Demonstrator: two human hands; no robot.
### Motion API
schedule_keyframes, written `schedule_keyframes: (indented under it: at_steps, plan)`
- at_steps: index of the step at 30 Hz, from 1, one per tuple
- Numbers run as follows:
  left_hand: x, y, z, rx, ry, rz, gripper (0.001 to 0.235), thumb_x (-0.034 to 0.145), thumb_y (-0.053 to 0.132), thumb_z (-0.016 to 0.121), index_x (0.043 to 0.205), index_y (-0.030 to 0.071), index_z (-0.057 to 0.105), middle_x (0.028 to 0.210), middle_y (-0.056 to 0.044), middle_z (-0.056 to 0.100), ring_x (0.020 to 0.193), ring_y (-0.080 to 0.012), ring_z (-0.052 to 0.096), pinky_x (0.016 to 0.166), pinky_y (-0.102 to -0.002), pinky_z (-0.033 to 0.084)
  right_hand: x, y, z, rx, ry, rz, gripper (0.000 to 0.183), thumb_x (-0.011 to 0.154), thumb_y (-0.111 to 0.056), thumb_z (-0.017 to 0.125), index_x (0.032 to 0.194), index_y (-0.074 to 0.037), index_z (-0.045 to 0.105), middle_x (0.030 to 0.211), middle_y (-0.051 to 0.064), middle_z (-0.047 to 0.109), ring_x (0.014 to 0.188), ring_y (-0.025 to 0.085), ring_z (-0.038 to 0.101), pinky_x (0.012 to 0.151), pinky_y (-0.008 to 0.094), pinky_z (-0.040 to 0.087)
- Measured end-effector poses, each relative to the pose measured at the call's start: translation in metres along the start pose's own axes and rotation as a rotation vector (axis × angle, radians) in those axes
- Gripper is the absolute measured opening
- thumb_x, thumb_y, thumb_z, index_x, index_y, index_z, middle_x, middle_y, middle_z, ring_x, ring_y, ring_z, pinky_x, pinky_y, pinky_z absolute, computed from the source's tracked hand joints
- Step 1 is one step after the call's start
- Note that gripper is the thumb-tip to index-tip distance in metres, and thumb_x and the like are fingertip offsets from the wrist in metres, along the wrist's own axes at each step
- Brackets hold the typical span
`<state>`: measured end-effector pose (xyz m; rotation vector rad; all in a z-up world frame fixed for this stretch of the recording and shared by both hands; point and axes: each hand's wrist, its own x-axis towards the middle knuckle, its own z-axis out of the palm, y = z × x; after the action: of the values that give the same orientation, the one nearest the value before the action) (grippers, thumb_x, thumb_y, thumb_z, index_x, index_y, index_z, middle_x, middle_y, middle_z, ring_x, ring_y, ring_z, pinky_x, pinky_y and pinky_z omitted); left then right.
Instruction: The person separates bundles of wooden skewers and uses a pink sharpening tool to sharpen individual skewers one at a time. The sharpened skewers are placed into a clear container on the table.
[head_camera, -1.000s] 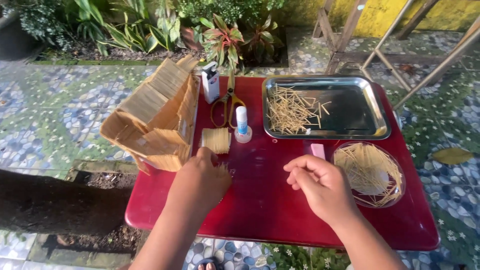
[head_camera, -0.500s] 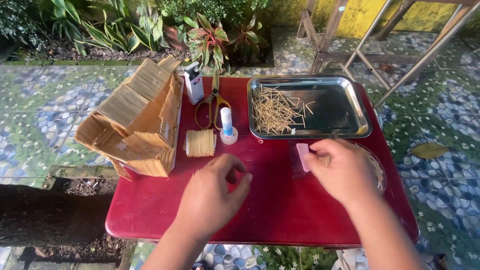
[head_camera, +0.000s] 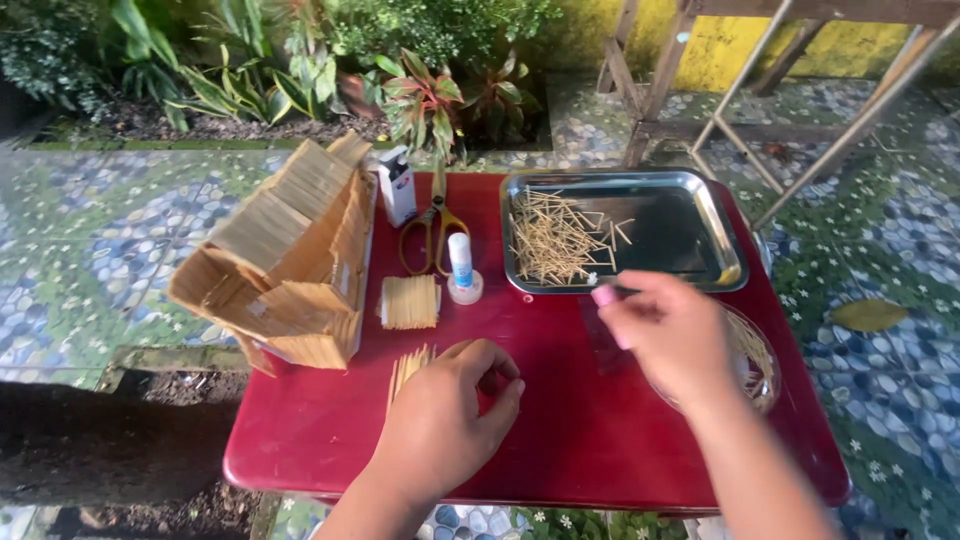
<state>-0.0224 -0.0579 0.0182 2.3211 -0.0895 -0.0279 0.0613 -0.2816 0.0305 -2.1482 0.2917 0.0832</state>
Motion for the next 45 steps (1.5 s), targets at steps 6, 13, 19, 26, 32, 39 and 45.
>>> schedule_keyframes:
  at_steps: [6, 13, 19, 26, 32, 39, 45]
  plan:
    - [0.0, 0.002, -0.005, -0.017, 0.005, -0.061, 0.007, 0.09, 0.028, 0.07, 0.092, 0.021, 0.071, 0.082, 0.005, 0.075, 0.068, -0.0171, 0.067, 0.061, -0.036, 0.051, 0.022, 0.04, -0.028, 0.926, -0.189, 0.064, 0.056, 0.087, -0.009, 0.069, 0.141, 0.004, 0.065, 0.074, 0.003, 0.065, 0.052, 0.008, 0.053, 0.043, 0.016, 0.038]
    - [-0.01, 0.009, 0.004, -0.119, -0.065, -0.05, 0.01, 0.092, 0.028, 0.069, 0.094, 0.019, 0.072, 0.089, 0.003, 0.078, 0.083, -0.0189, 0.07, 0.072, -0.036, 0.054, 0.007, 0.061, -0.049, 0.795, -0.049, -0.009, 0.01, 0.1, -0.014, 0.068, 0.09, -0.014, 0.064, 0.064, -0.003, 0.05, 0.046, 0.014, 0.048, 0.035, 0.029, 0.034]
    - [-0.006, 0.007, 0.009, -0.101, -0.04, -0.041, 0.01, 0.091, 0.029, 0.068, 0.094, 0.021, 0.072, 0.088, 0.005, 0.077, 0.08, -0.0183, 0.071, 0.07, -0.036, 0.054, 0.027, 0.077, -0.048, 0.893, -0.194, 0.007, 0.018, 0.097, -0.008, 0.064, 0.114, -0.008, 0.069, 0.08, 0.011, 0.067, 0.065, 0.025, 0.063, 0.056, 0.036, 0.053]
    - [-0.002, 0.004, 0.006, -0.103, -0.014, -0.053, 0.01, 0.092, 0.03, 0.067, 0.091, 0.022, 0.073, 0.079, 0.006, 0.076, 0.074, -0.0197, 0.069, 0.082, -0.035, 0.052, 0.024, 0.061, -0.028, 1.075, -0.428, 0.049, 0.037, 0.098, -0.014, 0.059, 0.13, 0.0, 0.071, 0.078, 0.011, 0.067, 0.061, 0.023, 0.061, 0.05, 0.029, 0.047]
    - [0.001, 0.004, 0.009, -0.121, 0.01, -0.041, 0.012, 0.092, 0.03, 0.068, 0.09, 0.021, 0.075, 0.082, 0.005, 0.079, 0.077, -0.0186, 0.072, 0.078, -0.035, 0.054, 0.027, 0.065, -0.041, 1.138, -0.588, 0.059, 0.037, 0.084, -0.013, 0.056, 0.118, -0.002, 0.068, 0.08, 0.013, 0.055, 0.055, 0.024, 0.049, 0.041, 0.031, 0.032]
    - [0.0, 0.004, 0.007, -0.122, 0.005, -0.051, 0.01, 0.091, 0.027, 0.067, 0.089, 0.02, 0.074, 0.085, 0.006, 0.079, 0.08, -0.0155, 0.074, 0.072, -0.033, 0.055, -0.001, -0.006, -0.074, -0.659, -0.103, 0.208, 0.023, 0.093, -0.035, 0.065, 0.108, -0.022, 0.078, 0.09, 0.005, 0.077, 0.078, 0.025, 0.067, 0.071, 0.038, 0.046]
    - [0.001, 0.002, 0.01, -0.117, 0.006, -0.059, 0.01, 0.092, 0.027, 0.068, 0.089, 0.019, 0.074, 0.083, 0.005, 0.078, 0.078, -0.0158, 0.072, 0.07, -0.033, 0.054, 0.011, 0.013, -0.084, -0.936, -0.18, 0.237, 0.031, 0.085, -0.046, 0.07, 0.095, -0.016, 0.073, 0.094, 0.007, 0.079, 0.084, 0.027, 0.072, 0.069, 0.039, 0.046]
